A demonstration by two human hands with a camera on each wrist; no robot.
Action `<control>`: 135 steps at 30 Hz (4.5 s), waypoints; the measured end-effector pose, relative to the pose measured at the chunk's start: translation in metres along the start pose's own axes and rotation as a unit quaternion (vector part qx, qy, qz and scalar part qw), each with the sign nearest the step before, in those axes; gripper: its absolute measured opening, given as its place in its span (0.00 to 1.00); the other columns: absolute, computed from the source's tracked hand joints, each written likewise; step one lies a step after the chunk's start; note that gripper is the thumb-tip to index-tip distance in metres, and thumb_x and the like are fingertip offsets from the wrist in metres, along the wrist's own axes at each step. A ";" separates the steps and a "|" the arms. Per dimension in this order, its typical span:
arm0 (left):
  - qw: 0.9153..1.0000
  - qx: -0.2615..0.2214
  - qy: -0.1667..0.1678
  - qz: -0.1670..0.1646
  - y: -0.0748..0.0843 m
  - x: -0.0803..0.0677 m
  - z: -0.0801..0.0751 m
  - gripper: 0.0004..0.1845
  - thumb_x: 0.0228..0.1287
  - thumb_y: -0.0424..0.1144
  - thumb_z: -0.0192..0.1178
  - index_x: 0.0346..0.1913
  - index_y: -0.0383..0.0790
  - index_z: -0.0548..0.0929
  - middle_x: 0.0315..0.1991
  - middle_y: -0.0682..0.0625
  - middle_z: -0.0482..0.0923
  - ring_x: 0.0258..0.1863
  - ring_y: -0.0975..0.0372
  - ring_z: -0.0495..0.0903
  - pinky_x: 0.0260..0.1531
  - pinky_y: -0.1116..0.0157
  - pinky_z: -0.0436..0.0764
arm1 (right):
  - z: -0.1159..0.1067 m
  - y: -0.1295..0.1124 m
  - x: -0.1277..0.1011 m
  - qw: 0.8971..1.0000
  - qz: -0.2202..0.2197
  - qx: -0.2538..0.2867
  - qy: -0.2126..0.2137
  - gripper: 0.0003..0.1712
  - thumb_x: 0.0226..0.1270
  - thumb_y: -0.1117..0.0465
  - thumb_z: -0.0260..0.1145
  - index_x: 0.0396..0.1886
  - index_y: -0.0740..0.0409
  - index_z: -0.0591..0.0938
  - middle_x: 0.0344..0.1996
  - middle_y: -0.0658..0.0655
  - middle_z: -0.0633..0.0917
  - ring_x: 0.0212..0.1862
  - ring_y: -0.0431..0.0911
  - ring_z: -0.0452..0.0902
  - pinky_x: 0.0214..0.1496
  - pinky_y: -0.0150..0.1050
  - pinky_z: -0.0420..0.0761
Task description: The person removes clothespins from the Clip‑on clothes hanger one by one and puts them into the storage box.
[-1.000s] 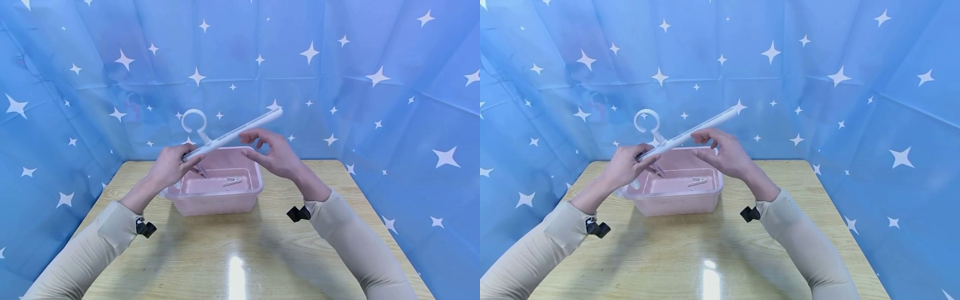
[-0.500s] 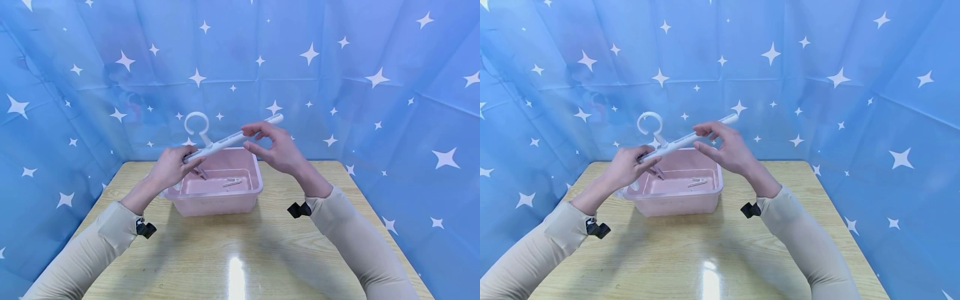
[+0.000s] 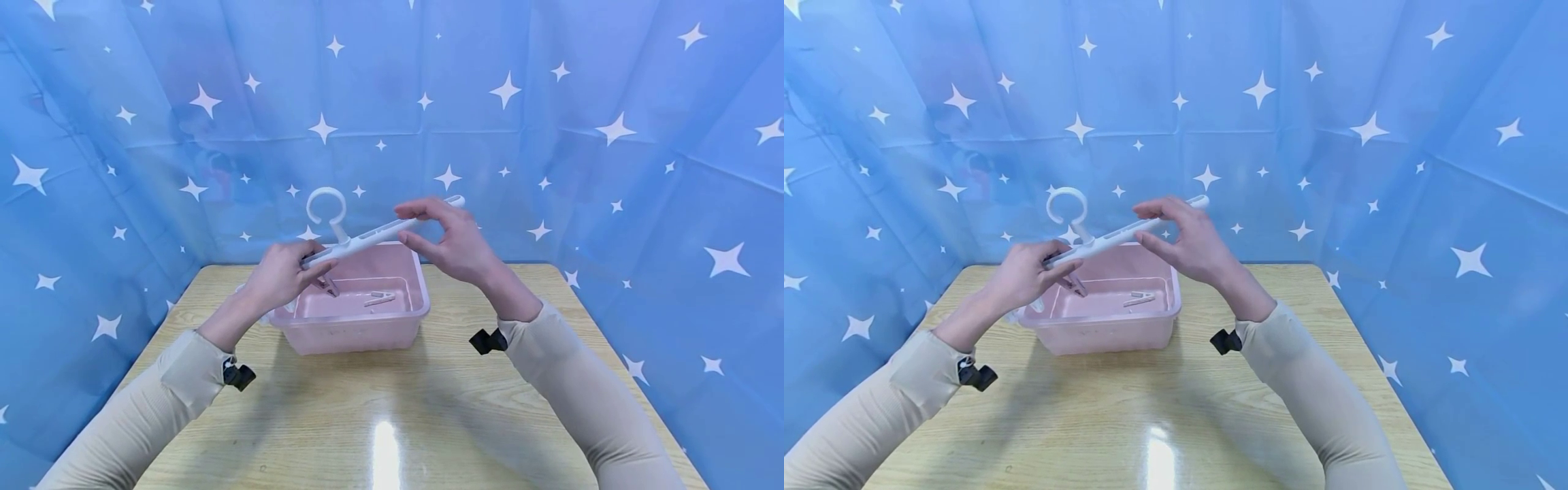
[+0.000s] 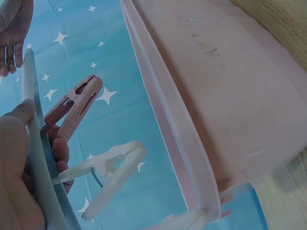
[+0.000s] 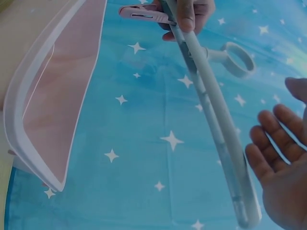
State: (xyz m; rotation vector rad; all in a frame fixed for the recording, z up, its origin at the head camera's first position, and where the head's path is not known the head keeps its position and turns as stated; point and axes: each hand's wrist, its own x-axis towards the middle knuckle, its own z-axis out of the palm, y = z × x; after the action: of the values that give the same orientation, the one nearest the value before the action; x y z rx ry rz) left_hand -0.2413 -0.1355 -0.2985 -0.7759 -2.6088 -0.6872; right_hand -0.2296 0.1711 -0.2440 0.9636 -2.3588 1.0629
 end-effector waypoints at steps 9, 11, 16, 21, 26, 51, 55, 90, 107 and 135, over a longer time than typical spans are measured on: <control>1.000 0.006 -0.005 0.005 0.001 0.000 0.000 0.15 0.70 0.52 0.62 0.46 0.45 0.86 0.31 0.52 0.85 0.24 0.63 0.79 0.26 0.64 0.73 | 0.001 0.003 0.000 0.999 0.011 -0.040 -0.021 0.22 0.69 0.49 0.67 0.60 0.46 0.80 0.59 0.48 0.81 0.63 0.45 0.75 0.59 0.47 0.76; 1.000 0.009 -0.007 0.004 0.001 0.000 0.000 0.15 0.70 0.52 0.62 0.45 0.45 0.86 0.31 0.52 0.85 0.24 0.63 0.80 0.27 0.64 0.73 | 0.001 0.004 0.000 0.998 0.013 -0.050 -0.026 0.22 0.70 0.48 0.67 0.61 0.45 0.80 0.60 0.48 0.81 0.64 0.45 0.74 0.58 0.48 0.76; 1.000 0.011 -0.009 0.005 0.001 -0.001 0.000 0.14 0.70 0.53 0.61 0.40 0.46 0.85 0.30 0.52 0.85 0.24 0.62 0.79 0.27 0.64 0.73 | 0.003 0.006 0.000 0.996 0.005 -0.077 -0.035 0.22 0.70 0.48 0.66 0.61 0.46 0.79 0.61 0.49 0.80 0.65 0.46 0.72 0.66 0.50 0.73; 1.000 0.012 -0.008 0.011 0.002 -0.001 0.000 0.13 0.70 0.52 0.62 0.40 0.46 0.84 0.31 0.52 0.85 0.25 0.62 0.80 0.27 0.63 0.74 | 0.004 0.008 0.003 0.992 -0.011 -0.120 -0.048 0.23 0.71 0.48 0.65 0.62 0.50 0.79 0.60 0.52 0.81 0.65 0.48 0.72 0.68 0.51 0.73; 1.000 0.018 -0.009 0.016 0.003 -0.001 -0.001 0.13 0.70 0.52 0.62 0.42 0.45 0.85 0.32 0.51 0.86 0.26 0.62 0.80 0.29 0.62 0.75 | 0.005 0.011 0.004 0.982 -0.006 -0.176 -0.066 0.23 0.72 0.48 0.64 0.62 0.51 0.78 0.58 0.53 0.83 0.65 0.50 0.72 0.69 0.51 0.70; 0.993 0.100 -0.006 0.056 0.002 -0.003 0.001 0.19 0.67 0.58 0.62 0.47 0.46 0.85 0.33 0.52 0.87 0.31 0.57 0.86 0.32 0.54 0.82 | 0.013 0.015 0.000 0.941 0.022 -0.288 -0.173 0.21 0.69 0.45 0.65 0.55 0.49 0.84 0.53 0.52 0.86 0.49 0.50 0.84 0.46 0.51 0.84; 0.991 0.123 0.005 0.058 0.001 -0.002 0.000 0.20 0.67 0.60 0.61 0.45 0.47 0.85 0.32 0.51 0.87 0.31 0.55 0.85 0.30 0.53 0.81 | 0.013 0.016 -0.002 0.942 0.011 -0.293 -0.161 0.19 0.70 0.44 0.64 0.53 0.48 0.84 0.49 0.50 0.87 0.42 0.48 0.84 0.40 0.49 0.83; 0.981 0.139 0.090 0.106 -0.007 -0.002 -0.011 0.23 0.63 0.55 0.66 0.53 0.43 0.82 0.45 0.47 0.80 0.42 0.52 0.80 0.38 0.52 0.81 | 0.013 0.027 -0.012 0.942 0.023 -0.301 -0.148 0.25 0.73 0.42 0.60 0.62 0.49 0.80 0.60 0.53 0.84 0.55 0.53 0.84 0.47 0.54 0.83; 0.979 0.126 0.120 0.105 -0.013 -0.004 -0.016 0.22 0.62 0.52 0.68 0.53 0.43 0.83 0.49 0.46 0.81 0.47 0.51 0.78 0.44 0.51 0.79 | 0.002 0.033 -0.019 0.948 0.041 -0.284 -0.135 0.22 0.74 0.43 0.60 0.59 0.48 0.81 0.54 0.50 0.86 0.41 0.48 0.85 0.39 0.50 0.82; 0.983 0.111 0.132 0.055 -0.024 -0.012 -0.025 0.21 0.64 0.50 0.68 0.56 0.46 0.83 0.50 0.46 0.80 0.47 0.50 0.78 0.41 0.49 0.79 | -0.010 0.041 -0.029 0.957 0.054 -0.264 -0.109 0.20 0.74 0.45 0.60 0.58 0.48 0.81 0.50 0.52 0.87 0.36 0.47 0.80 0.41 0.51 0.79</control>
State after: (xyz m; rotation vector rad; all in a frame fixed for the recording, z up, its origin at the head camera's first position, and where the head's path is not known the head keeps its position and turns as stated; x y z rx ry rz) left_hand -0.2415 -0.1716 -0.2911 -0.7027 -2.3324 -0.4239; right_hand -0.2378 0.2109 -0.2749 0.7833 -2.6913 0.3236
